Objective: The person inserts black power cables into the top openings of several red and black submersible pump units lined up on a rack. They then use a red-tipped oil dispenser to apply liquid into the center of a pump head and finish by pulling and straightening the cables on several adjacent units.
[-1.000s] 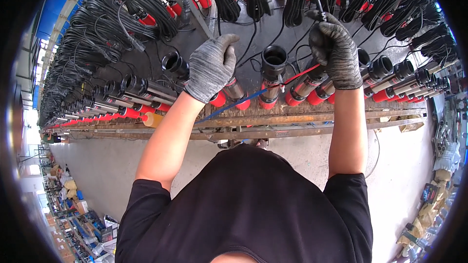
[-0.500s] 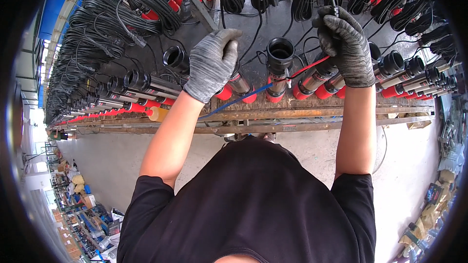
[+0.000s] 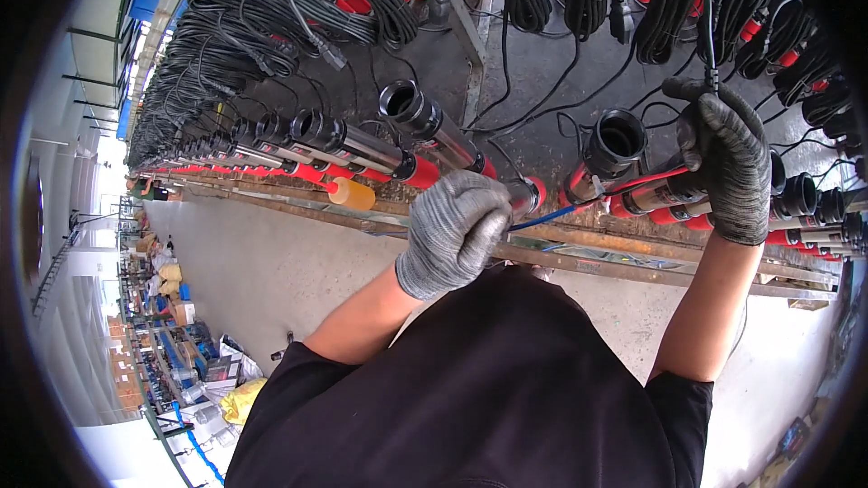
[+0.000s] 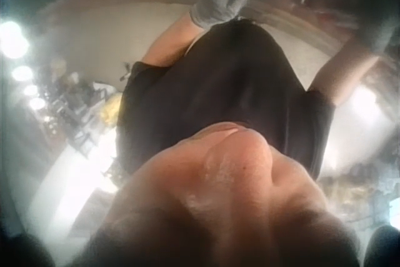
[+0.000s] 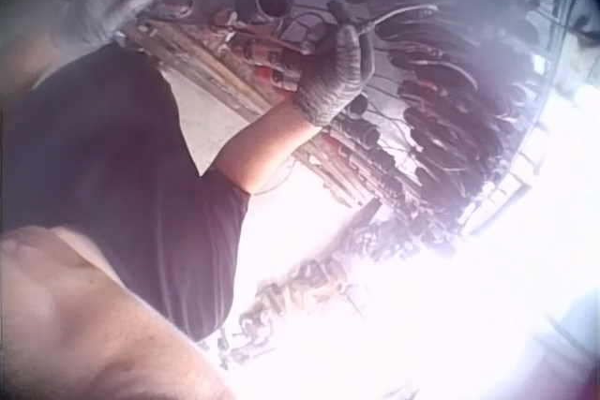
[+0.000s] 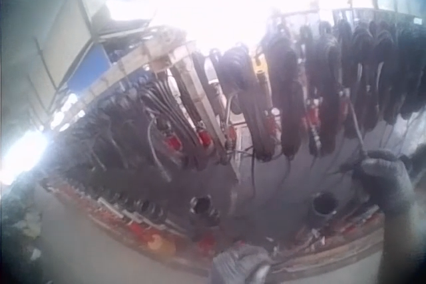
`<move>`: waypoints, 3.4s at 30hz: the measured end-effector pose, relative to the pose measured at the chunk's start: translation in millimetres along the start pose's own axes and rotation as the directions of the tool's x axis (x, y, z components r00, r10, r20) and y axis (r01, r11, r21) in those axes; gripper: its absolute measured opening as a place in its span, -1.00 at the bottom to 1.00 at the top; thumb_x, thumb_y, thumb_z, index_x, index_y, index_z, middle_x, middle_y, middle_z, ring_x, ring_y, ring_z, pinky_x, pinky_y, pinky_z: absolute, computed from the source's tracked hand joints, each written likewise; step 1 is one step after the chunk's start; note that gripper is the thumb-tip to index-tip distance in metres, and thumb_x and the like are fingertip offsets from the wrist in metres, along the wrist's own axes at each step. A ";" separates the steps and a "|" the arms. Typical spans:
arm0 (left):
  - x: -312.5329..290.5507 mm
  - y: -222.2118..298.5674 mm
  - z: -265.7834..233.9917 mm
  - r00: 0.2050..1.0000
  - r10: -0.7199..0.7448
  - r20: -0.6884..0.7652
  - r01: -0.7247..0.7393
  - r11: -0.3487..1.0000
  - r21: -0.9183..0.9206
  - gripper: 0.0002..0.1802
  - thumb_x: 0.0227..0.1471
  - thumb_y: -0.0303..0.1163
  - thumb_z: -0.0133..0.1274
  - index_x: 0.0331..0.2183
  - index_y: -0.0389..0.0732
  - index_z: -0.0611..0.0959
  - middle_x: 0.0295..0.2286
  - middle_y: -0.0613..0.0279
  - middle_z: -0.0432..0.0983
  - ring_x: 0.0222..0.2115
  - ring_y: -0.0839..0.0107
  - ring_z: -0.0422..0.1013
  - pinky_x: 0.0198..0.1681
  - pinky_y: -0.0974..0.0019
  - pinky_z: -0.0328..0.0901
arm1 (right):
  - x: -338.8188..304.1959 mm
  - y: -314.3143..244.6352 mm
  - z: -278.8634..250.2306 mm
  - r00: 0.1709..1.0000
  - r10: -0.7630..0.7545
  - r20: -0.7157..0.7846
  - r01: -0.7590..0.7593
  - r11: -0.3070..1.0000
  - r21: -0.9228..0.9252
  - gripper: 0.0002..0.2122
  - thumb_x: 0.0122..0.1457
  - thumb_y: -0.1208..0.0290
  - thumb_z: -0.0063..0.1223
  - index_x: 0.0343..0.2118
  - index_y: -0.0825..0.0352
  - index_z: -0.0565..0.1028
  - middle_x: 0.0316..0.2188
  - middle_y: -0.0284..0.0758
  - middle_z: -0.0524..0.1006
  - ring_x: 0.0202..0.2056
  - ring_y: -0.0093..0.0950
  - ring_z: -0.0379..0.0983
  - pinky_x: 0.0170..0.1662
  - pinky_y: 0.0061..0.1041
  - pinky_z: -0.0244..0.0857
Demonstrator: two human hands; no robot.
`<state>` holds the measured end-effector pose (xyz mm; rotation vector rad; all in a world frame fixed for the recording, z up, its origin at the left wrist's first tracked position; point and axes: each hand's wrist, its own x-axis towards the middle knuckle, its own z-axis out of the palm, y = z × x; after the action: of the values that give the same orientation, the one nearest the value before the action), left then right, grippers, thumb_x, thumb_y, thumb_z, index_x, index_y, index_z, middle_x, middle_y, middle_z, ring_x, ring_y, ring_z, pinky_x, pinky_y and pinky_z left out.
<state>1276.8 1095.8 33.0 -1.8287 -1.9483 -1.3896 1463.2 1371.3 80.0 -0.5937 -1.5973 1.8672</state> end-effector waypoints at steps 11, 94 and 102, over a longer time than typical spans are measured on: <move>-9.1 -12.8 -7.6 0.995 -0.061 -0.075 0.064 0.997 0.048 -0.91 0.03 -0.49 0.19 -0.34 -0.21 0.64 -0.37 0.11 0.61 -0.38 0.10 0.54 -0.28 0.13 0.44 | 2.4 -2.5 -2.4 0.998 -0.051 0.021 0.052 0.999 -0.010 -0.58 0.34 0.14 0.05 0.04 0.41 0.54 -0.58 -0.43 0.39 -0.58 -0.67 0.17 -0.46 -0.69 0.03; -31.1 -26.8 -0.8 0.975 -0.122 -0.184 0.051 0.936 -0.348 -0.26 -0.09 -0.50 0.38 0.14 -0.33 0.48 -0.30 0.15 0.62 -0.38 0.34 0.54 -0.25 0.31 0.45 | 9.1 14.4 -29.7 0.999 -0.019 -0.043 0.022 0.998 0.060 -0.53 0.38 0.05 0.05 0.15 0.34 0.46 -0.34 -0.40 0.54 -0.68 -0.68 0.16 -0.62 -0.70 0.00; -26.9 -27.5 0.2 0.979 -0.134 -0.156 0.070 0.931 -0.358 -0.27 -0.09 -0.52 0.37 0.14 -0.34 0.49 -0.29 0.13 0.62 -0.35 0.31 0.56 -0.21 0.29 0.46 | 8.4 16.6 -32.3 0.996 0.004 -0.087 0.003 0.997 0.076 -0.48 0.35 0.01 0.07 0.15 0.37 0.44 -0.39 -0.38 0.46 -0.68 -0.66 0.14 -0.65 -0.69 -0.02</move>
<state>1260.7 1080.9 1.4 -1.6762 -1.8203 -1.9711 1476.4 1398.7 58.4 -0.6335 -1.4637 1.8679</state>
